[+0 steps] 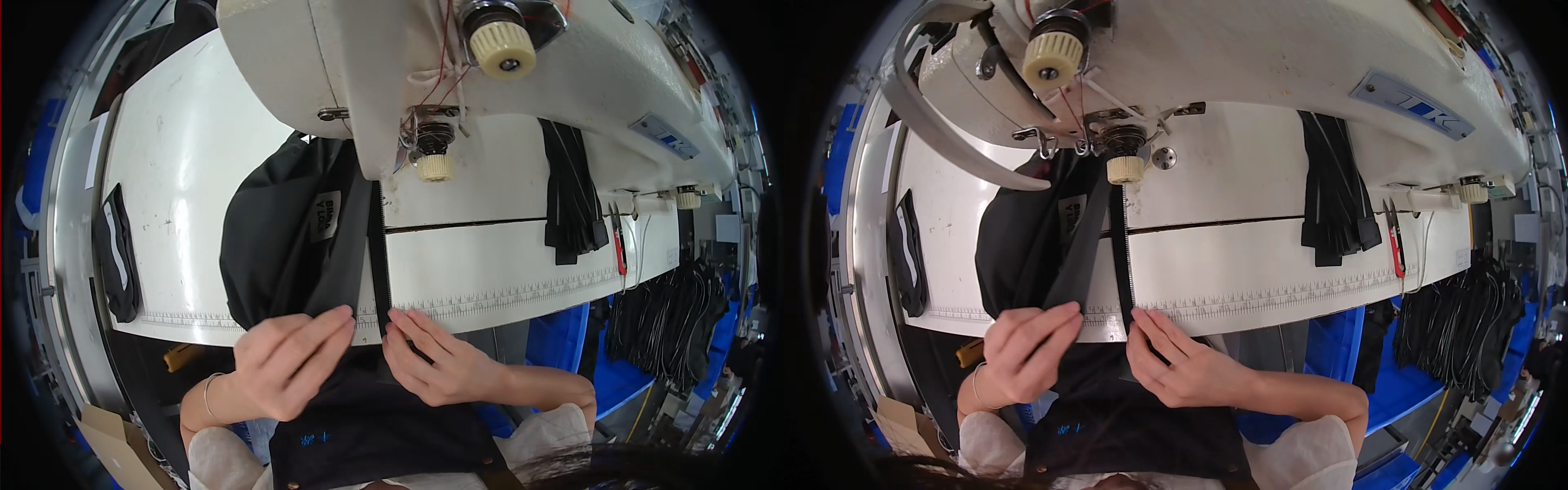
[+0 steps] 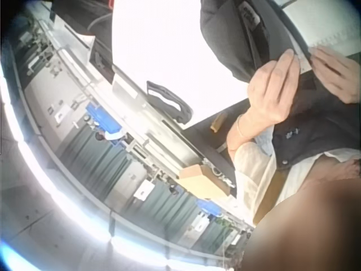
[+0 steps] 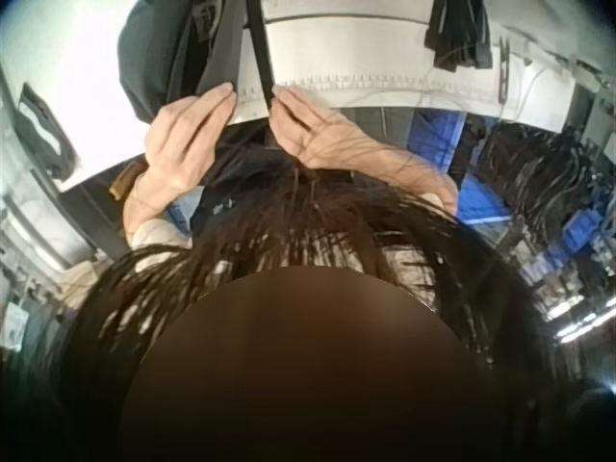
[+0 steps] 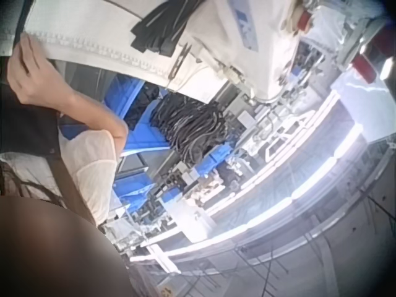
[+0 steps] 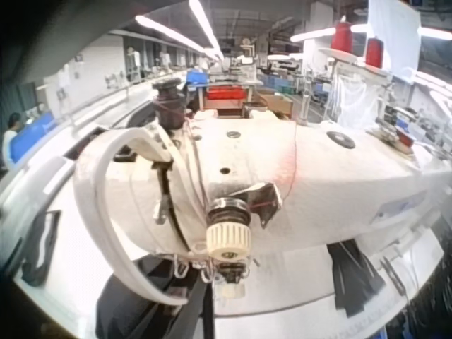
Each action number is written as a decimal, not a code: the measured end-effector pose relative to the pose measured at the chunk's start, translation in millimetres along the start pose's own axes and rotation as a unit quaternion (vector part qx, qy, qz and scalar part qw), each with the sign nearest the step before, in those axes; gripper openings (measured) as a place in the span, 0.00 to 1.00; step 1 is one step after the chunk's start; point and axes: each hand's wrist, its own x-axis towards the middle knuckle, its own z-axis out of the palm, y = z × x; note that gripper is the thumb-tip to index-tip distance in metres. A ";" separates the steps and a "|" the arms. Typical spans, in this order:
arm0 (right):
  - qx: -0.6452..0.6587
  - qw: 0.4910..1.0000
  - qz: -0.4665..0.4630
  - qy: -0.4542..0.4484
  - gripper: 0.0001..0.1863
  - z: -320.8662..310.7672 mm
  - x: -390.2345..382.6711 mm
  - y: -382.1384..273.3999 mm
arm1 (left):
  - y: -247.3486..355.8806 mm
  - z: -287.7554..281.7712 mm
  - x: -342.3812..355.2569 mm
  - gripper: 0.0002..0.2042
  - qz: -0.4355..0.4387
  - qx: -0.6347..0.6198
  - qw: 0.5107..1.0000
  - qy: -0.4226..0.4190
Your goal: Sewing a black fabric bag with a reflective strip using an industrial sewing machine.
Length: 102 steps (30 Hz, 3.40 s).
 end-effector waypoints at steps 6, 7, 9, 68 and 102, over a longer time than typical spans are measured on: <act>0.001 1.000 -0.004 0.006 0.15 1.1 1.3 0.4 | 8.9 36.4 -15.2 0.15 0.086 0.053 0.993 -0.059; 0.004 1.000 -0.006 0.004 0.15 1.3 1.3 0.5 | 9.2 39.3 -18.3 0.15 0.081 0.055 0.994 -0.055; 0.002 1.000 -0.006 0.010 0.15 1.8 1.0 0.6 | 9.5 42.2 -22.1 0.16 0.075 0.058 0.994 -0.050; 0.154 0.981 0.106 -0.058 0.15 32.2 36.4 111.6 | -109.7 69.8 2.4 0.22 -0.101 -0.114 0.982 -0.114; 0.138 0.968 0.150 0.145 0.06 28.6 55.5 109.1 | -106.1 62.6 24.8 0.21 -0.024 -0.052 0.993 -0.102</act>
